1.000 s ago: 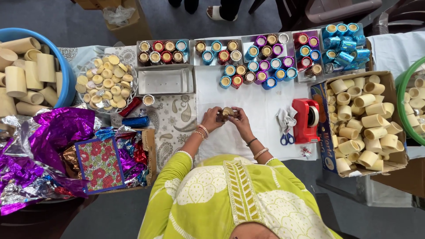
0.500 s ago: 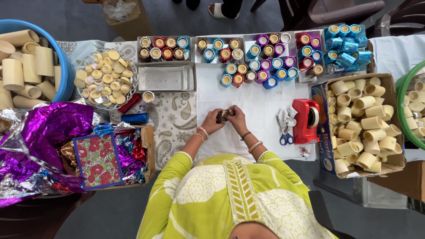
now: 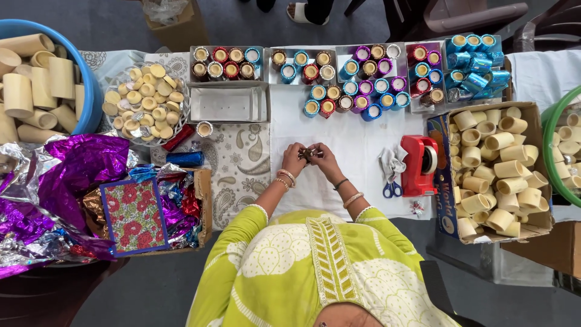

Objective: The person wraps small cylindrical candles in shiny metallic foil. They pick up a candle, select a piece of foil from a box, wrap the candle, and place the finished item on a tray. The process is repeated with different colored foils.

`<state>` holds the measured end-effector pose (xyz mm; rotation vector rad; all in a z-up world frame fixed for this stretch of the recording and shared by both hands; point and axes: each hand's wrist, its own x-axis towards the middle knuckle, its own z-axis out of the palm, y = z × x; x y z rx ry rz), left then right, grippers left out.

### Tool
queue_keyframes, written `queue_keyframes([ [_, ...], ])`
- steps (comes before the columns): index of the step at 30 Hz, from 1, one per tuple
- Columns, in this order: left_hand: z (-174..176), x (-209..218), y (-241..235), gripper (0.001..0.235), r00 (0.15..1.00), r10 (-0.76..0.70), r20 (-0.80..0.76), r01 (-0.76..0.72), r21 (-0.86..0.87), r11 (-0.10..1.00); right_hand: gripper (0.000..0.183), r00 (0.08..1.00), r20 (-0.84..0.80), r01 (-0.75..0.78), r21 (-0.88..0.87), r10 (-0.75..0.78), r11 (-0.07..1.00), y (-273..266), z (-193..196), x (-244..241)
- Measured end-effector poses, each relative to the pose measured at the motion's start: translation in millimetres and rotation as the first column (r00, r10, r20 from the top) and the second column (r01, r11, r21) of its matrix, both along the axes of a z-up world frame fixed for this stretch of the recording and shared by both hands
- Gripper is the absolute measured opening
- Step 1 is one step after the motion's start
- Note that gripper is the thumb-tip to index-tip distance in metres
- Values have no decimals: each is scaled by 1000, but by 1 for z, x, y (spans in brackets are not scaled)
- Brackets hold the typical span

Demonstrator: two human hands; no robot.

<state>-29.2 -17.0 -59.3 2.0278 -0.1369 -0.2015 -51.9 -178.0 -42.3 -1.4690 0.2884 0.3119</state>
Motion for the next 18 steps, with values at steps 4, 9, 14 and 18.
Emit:
queue_keyframes([
  [4,-25,6,-3,36,998,35,-55,-37,-40,999,35,994,-98,-28,161,44,987,-6,32,-1],
  [9,-18,7,-4,37,991,44,-122,-53,-67,996,30,999,13,-44,38,43,998,-7,19,-3],
  [14,-11,4,-4,37,994,58,-94,-69,-112,991,27,993,112,4,-223,21,975,15,42,5],
  [18,-11,1,-3,37,994,94,54,-86,-121,989,27,961,265,53,-466,82,883,23,54,7],
])
